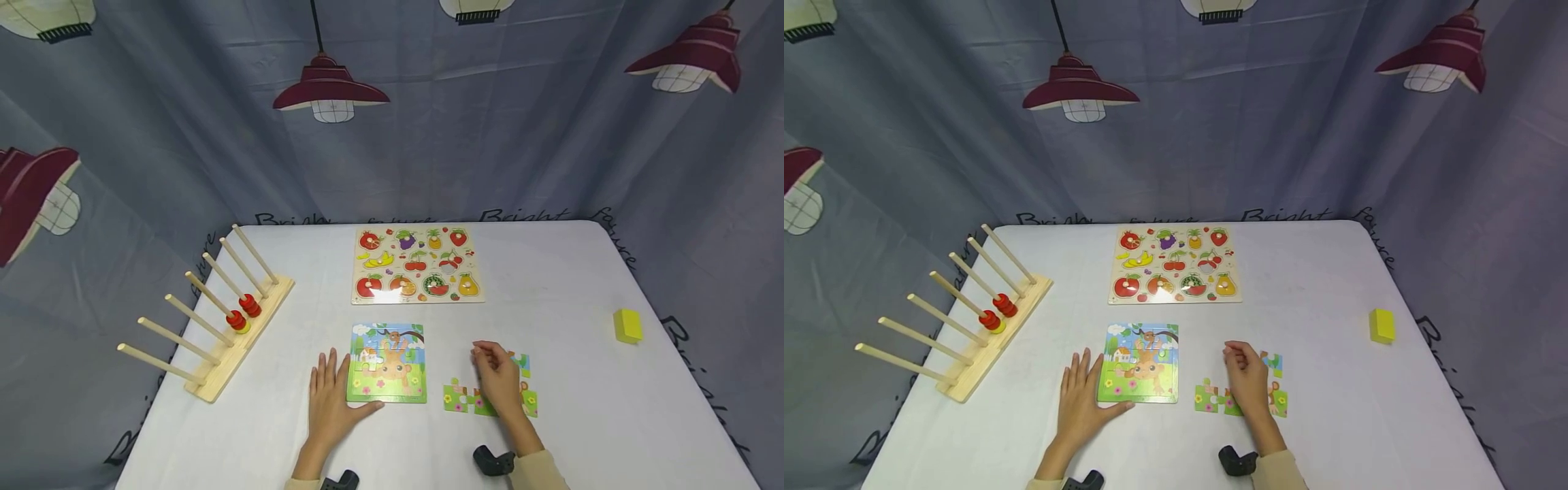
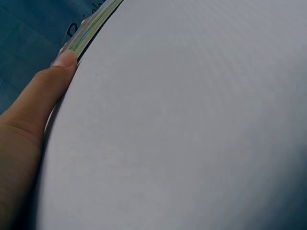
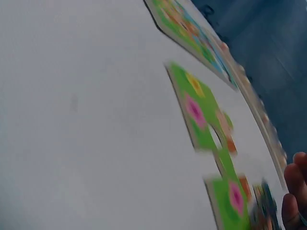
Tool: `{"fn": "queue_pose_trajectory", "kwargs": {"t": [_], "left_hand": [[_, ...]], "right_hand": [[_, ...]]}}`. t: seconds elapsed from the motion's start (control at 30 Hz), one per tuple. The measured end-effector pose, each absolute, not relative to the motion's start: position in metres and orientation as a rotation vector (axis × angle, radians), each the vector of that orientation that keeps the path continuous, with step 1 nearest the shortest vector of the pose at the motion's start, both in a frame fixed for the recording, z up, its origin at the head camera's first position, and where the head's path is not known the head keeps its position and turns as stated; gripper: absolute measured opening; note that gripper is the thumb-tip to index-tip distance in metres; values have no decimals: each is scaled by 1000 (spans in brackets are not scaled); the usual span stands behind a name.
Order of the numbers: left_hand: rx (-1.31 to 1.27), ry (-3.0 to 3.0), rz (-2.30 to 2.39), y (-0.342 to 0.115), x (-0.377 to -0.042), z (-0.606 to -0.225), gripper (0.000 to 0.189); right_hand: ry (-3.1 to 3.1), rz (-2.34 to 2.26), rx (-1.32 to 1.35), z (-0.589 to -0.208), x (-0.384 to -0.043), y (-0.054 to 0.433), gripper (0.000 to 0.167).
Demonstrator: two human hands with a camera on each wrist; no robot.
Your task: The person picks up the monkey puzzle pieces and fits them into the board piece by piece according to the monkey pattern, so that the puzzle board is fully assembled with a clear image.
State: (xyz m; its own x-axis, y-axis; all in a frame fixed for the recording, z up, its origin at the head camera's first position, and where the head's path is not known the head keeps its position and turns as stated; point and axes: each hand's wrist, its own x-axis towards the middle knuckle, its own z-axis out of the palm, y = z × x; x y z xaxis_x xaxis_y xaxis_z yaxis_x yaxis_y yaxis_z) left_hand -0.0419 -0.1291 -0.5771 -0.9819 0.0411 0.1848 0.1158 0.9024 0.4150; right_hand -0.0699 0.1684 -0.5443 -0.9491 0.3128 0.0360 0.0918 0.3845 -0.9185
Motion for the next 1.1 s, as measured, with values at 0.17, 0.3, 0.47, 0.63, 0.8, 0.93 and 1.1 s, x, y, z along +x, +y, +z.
{"fn": "queue_pose_trajectory", "kwargs": {"t": [0.17,0.3,0.47,0.63,0.8,0.93,1.1], "left_hand": [[-115,-2903,-645,-130,-42,-579,112],[-105,-2926,-664,-130,-42,-579,112],[-93,-2960,-678,-129,-42,-578,113],[-95,-2957,-676,-129,-42,-578,113],[-96,-2954,-669,-129,-42,-578,114],[-99,-2951,-663,-130,-42,-578,113],[-103,-2939,-661,-130,-42,-578,113]], "right_hand": [[-2458,1495,-525,-546,-68,196,19],[-2506,1383,-585,-545,-64,211,20],[-2552,1287,-609,-544,-60,222,20],[-2682,1270,-562,-543,-55,225,24],[-2844,1196,-408,-539,-50,223,27],[-2922,1154,-328,-535,-49,220,32],[-3022,1042,-282,-534,-50,216,52]]}}
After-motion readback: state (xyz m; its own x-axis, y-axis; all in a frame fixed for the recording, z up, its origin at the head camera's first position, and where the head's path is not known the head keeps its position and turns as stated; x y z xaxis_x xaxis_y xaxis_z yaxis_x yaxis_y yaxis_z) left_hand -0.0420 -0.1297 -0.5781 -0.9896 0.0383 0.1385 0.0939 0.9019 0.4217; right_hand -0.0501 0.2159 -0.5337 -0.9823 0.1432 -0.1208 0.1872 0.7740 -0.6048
